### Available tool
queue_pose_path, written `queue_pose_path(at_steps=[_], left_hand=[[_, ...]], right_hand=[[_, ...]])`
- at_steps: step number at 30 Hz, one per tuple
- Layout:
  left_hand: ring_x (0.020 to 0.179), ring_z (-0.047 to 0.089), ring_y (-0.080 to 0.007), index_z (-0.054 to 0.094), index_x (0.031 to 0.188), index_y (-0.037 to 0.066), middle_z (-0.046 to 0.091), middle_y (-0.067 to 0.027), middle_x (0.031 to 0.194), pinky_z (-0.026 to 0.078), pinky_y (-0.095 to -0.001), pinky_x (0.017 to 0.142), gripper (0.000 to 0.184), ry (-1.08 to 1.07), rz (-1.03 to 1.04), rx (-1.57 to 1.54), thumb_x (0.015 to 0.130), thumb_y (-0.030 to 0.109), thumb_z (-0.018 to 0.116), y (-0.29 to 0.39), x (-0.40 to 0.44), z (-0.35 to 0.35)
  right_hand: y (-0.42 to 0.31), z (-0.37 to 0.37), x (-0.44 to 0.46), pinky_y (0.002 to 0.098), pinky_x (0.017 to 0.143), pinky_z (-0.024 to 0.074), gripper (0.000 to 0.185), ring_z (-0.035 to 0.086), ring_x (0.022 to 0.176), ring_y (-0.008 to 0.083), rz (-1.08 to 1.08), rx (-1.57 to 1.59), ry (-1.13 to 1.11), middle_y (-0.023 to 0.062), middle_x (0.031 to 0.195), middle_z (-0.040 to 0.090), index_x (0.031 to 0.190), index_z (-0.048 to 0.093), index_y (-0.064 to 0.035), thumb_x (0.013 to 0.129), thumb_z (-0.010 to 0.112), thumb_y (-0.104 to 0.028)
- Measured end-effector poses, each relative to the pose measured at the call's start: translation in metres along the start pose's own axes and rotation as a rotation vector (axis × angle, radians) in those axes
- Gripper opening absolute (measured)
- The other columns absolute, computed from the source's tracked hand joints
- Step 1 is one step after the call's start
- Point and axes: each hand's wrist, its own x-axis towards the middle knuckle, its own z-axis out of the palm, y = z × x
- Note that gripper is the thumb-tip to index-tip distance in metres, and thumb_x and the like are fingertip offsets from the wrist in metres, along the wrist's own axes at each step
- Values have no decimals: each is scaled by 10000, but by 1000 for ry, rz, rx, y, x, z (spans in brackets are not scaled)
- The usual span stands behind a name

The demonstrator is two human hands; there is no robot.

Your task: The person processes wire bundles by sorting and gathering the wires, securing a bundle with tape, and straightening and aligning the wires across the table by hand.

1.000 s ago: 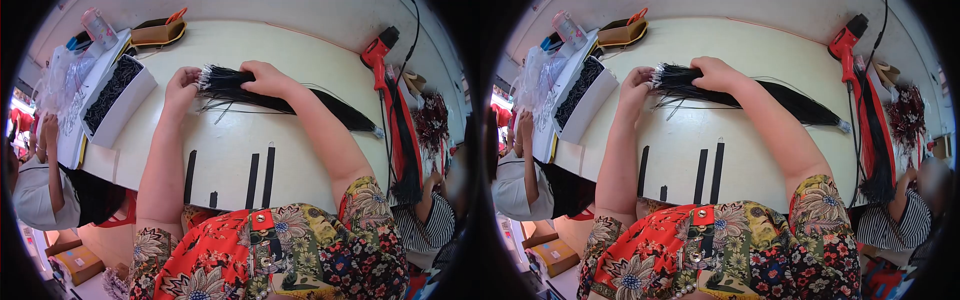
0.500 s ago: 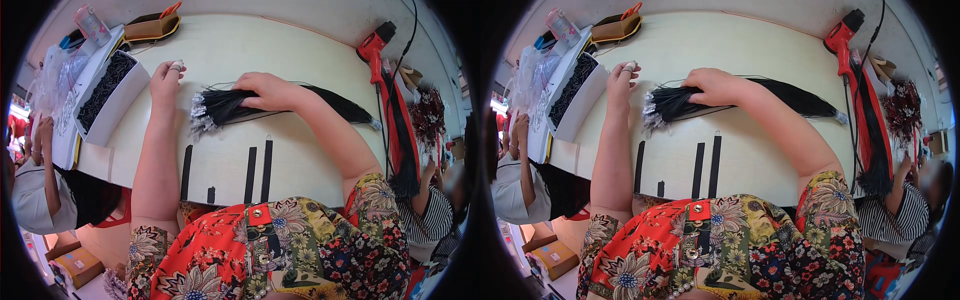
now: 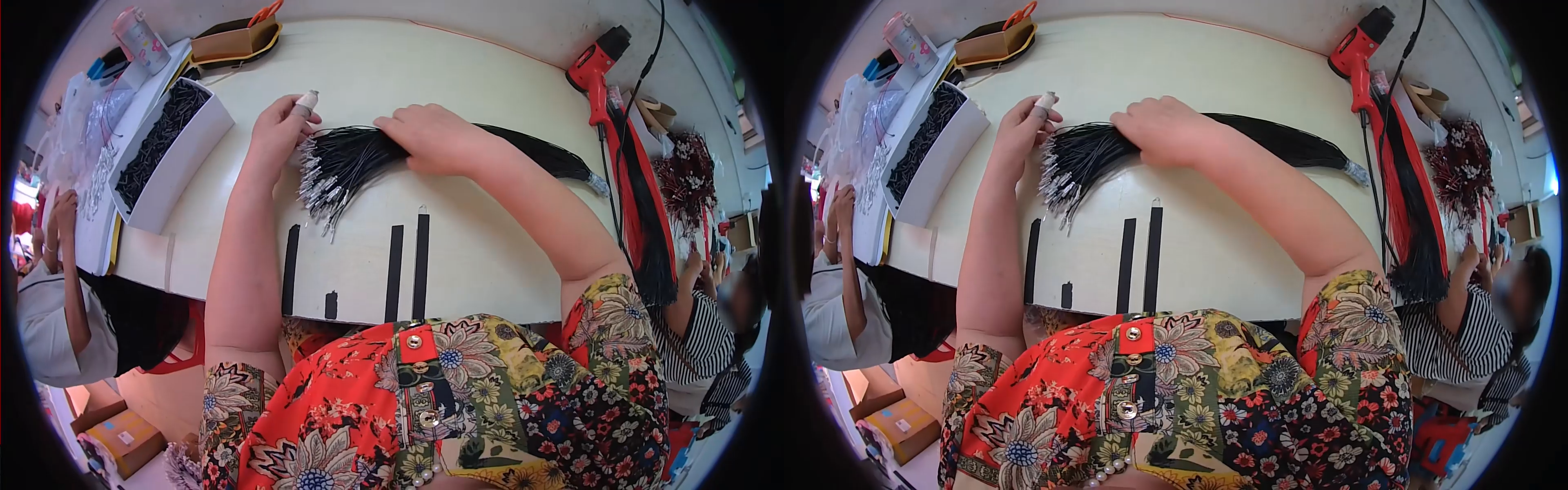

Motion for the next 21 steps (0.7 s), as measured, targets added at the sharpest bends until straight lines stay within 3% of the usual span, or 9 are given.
queue_pose_path(at_steps=[2,5,8,14,21], left_hand=[[771,549,-74,610,1103,44,629,-24,887,441,-224,677,310,62,16,-33,942,297,533,1,-1,-1],[767,567,-88,617,1078,35,637,-33,889,452,-233,684,295,156,49,-58,944,283,527,-2,2,-6],[769,581,-98,624,1057,33,644,-40,890,464,-243,692,285,212,72,-106,944,275,528,-1,4,-9],[773,592,-105,629,1050,33,652,-44,897,477,-243,695,269,267,87,-167,945,260,532,-7,9,-16],[772,596,-108,627,1045,26,656,-51,902,487,-250,702,253,318,107,-242,952,237,525,-11,13,-27]], right_hand=[[-9,-3,12,409,838,469,274,577,984,322,-14,-63,-94,148,972,613,1001,588,-15,729,609,-45],[-8,-8,24,416,836,460,206,565,962,328,52,88,-209,154,942,593,925,577,-8,724,612,-39],[-4,-3,21,415,829,463,174,571,953,326,19,92,-95,158,931,595,888,583,-4,718,614,-28],[-7,0,22,428,805,462,179,570,932,339,71,58,-117,159,901,594,876,574,4,703,612,-16],[1,19,18,427,781,468,198,580,904,353,0,111,87,171,895,608,893,578,5,697,609,-6]])
